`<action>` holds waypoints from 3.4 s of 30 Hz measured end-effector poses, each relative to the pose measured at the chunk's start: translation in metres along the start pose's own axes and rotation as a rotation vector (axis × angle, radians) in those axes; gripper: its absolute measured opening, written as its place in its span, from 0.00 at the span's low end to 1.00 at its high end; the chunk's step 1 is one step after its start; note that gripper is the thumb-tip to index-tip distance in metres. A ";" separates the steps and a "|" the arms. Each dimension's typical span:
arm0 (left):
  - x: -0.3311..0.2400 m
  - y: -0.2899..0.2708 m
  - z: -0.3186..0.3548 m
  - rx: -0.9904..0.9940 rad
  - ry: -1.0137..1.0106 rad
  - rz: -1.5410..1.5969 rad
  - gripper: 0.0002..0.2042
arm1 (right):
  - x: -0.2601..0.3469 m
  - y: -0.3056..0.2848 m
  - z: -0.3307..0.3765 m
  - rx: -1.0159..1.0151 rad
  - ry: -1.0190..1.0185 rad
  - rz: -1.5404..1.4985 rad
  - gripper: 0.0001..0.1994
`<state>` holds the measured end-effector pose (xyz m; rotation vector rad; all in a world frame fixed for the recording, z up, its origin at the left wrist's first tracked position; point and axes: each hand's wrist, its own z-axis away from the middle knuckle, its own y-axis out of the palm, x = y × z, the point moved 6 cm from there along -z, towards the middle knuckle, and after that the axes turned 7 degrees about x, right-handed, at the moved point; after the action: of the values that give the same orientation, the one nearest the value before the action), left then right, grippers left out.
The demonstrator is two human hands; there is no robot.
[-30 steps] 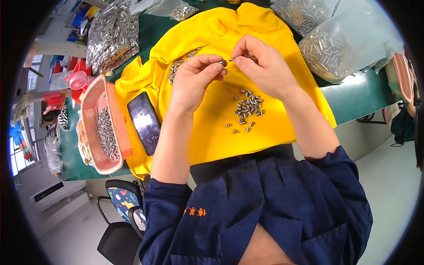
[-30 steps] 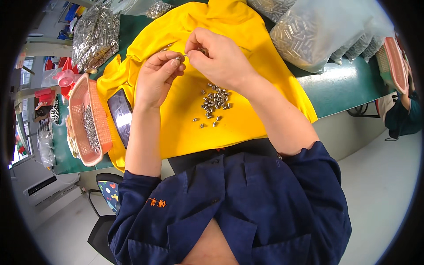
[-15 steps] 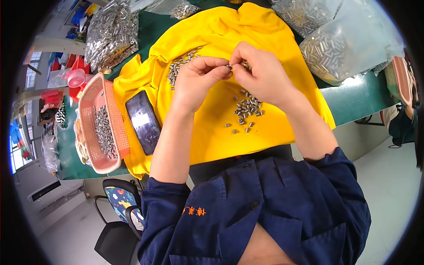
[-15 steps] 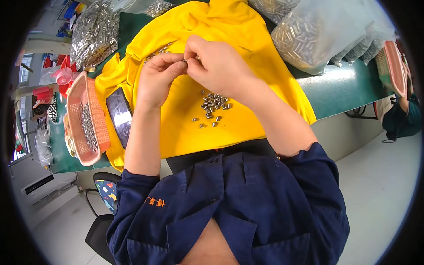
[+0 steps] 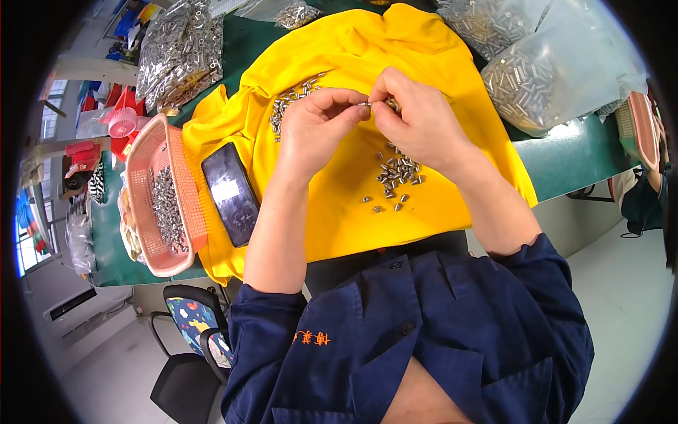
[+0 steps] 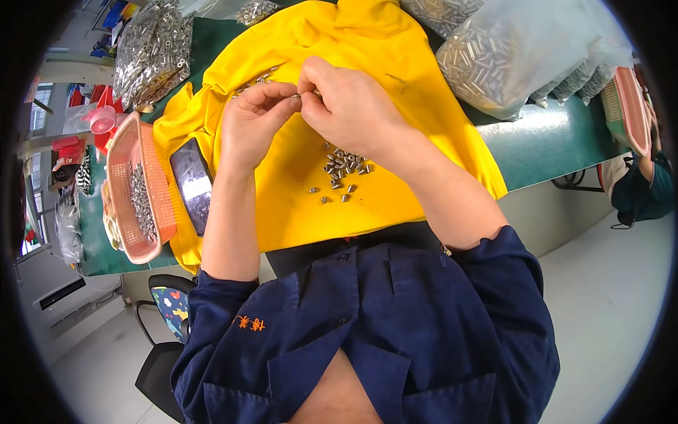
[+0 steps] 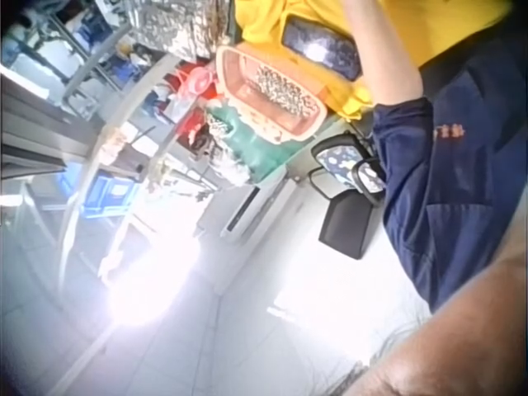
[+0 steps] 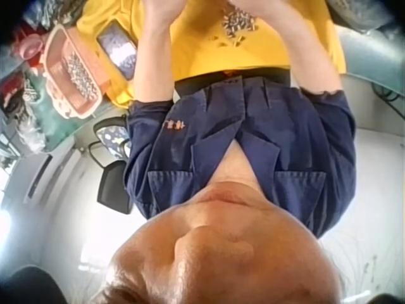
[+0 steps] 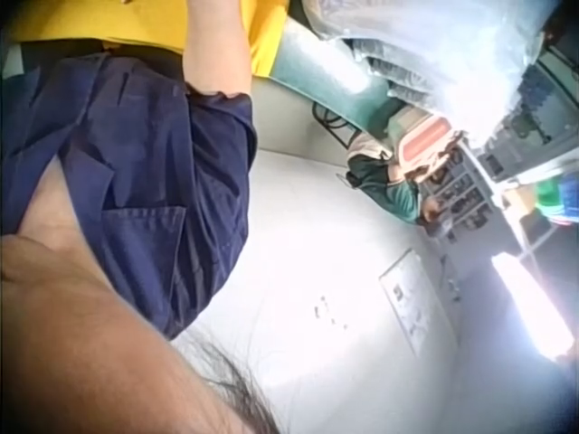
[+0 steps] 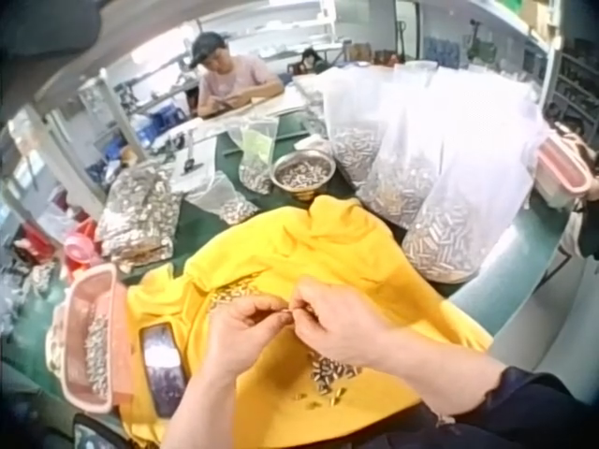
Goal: Sorting and inspecting small metal hardware components on a workbench.
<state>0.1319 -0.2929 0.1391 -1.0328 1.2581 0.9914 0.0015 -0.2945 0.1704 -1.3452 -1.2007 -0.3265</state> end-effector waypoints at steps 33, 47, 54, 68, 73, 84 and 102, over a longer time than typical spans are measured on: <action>0.002 -0.001 0.002 -0.006 -0.011 0.085 0.05 | 0.001 0.006 -0.002 0.028 -0.038 -0.040 0.03; -0.022 0.004 0.008 -0.030 0.108 -0.577 0.07 | 0.002 0.004 0.000 0.071 -0.045 0.009 0.03; -0.005 -0.023 0.012 -0.035 -0.089 -0.214 0.07 | 0.001 -0.023 -0.003 -0.047 -0.036 -0.076 0.03; -0.058 -0.038 -0.185 -0.096 0.295 -0.565 0.19 | 0.011 -0.012 0.003 -0.189 -0.203 -0.090 0.03; -0.047 -0.062 -0.153 -0.025 0.284 -0.560 0.13 | 0.007 -0.027 0.004 -0.277 -0.162 -0.159 0.03; -0.009 -0.040 -0.052 0.247 0.167 -1.262 0.07 | 0.004 -0.019 0.001 -0.219 -0.117 -0.239 0.02; 0.010 0.000 0.001 0.102 0.001 0.398 0.06 | -0.006 -0.007 -0.003 -0.045 -0.027 -0.334 0.03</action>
<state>0.1325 -0.2912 0.1287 -0.7165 1.5342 1.2112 -0.0050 -0.3015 0.1698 -1.1877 -1.4495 -0.5766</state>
